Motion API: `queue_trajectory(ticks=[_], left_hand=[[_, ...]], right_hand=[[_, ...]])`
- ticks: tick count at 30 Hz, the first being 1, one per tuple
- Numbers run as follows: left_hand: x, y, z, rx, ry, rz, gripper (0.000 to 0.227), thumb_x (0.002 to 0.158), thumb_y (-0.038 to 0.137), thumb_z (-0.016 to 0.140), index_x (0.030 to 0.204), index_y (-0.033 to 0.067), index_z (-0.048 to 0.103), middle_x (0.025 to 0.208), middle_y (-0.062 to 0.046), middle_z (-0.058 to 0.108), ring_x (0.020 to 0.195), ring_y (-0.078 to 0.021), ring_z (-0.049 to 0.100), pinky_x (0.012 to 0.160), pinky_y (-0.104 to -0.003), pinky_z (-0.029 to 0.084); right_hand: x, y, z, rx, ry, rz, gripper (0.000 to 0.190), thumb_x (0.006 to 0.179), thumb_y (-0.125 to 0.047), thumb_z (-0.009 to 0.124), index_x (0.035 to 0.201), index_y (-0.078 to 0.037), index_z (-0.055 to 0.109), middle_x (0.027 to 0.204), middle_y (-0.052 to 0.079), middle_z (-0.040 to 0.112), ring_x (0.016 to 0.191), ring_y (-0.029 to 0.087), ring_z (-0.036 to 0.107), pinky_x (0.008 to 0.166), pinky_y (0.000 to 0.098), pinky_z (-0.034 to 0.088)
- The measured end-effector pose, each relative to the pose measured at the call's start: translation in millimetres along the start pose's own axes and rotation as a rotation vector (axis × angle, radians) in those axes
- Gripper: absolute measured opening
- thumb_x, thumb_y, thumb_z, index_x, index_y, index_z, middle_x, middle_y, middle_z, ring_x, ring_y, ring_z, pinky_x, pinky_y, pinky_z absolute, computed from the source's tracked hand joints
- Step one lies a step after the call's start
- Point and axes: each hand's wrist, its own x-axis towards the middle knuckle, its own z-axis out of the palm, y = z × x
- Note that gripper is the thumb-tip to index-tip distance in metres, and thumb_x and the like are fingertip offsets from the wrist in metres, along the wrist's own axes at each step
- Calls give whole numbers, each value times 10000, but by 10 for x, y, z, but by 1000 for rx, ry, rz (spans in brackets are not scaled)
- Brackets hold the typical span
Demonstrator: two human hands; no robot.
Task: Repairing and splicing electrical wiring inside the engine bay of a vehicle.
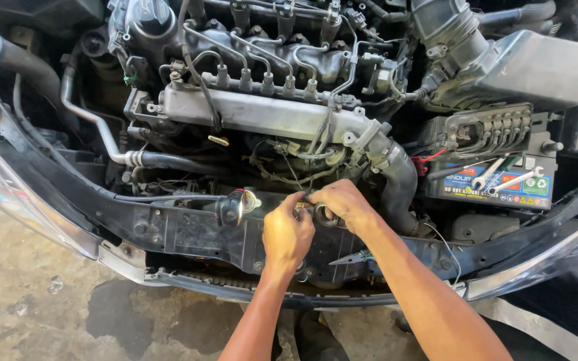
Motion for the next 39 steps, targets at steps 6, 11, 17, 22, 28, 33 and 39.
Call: queue_trajectory(ticks=[6, 11, 17, 22, 28, 33, 39], left_hand=[[208, -426, 265, -85, -27, -33, 327, 870, 172, 651, 1148, 39, 762, 846, -144, 756, 786, -266, 743, 745, -386, 557], [436, -563, 255, -537, -168, -416, 197, 883, 145, 672, 1019, 28, 753, 660, -21, 578, 519, -124, 455, 490, -310, 323], [499, -469, 268, -795, -263, -700, 120, 856, 98, 773, 884, 5, 703, 574, 34, 451, 426, -72, 276, 414, -292, 171], [453, -420, 376, -550, -172, -468, 167, 786, 82, 783, 928, -5, 789, 663, -28, 653, 557, -121, 501, 525, -302, 375], [234, 284, 137, 193, -24, -206, 185, 821, 195, 734, 938, 55, 764, 883, -194, 756, 865, -370, 727, 785, -442, 547], [197, 155, 338, 656, 15, 155, 162, 796, 108, 703, 940, 46, 662, 883, -176, 724, 813, -393, 725, 691, -479, 569], [105, -29, 514, 901, 179, 518, 87, 835, 104, 670, 907, 56, 658, 793, -106, 682, 727, -289, 720, 615, -417, 551]], right_hand=[[-23, -90, 13, -65, -14, 2, 228, 756, -152, 744, 637, 40, 711, 510, 96, 575, 463, 167, 493, 459, 354, 358], [-115, -118, -12, -87, 10, 51, 226, 773, -171, 739, 664, 27, 732, 509, 105, 565, 456, 172, 484, 452, 352, 347], [-163, 18, -61, -86, 24, 76, 249, 810, -170, 707, 668, 35, 720, 534, 66, 590, 437, 155, 465, 415, 338, 301], [-121, 57, -110, -70, -18, 24, 260, 856, -162, 693, 710, 51, 730, 550, 76, 572, 430, 175, 503, 409, 331, 370], [-310, -198, -168, 187, -121, 157, 134, 904, -69, 637, 989, 4, 709, 795, 145, 755, 581, 214, 706, 553, 344, 549], [-1, -416, -318, -422, 50, -866, 207, 920, -108, 697, 1104, -54, 774, 1012, 104, 806, 886, 159, 773, 801, 338, 596], [-180, -1189, -100, -816, -249, -472, 343, 807, -208, 798, 1118, -69, 761, 1012, 124, 800, 933, 215, 796, 842, 310, 594]])
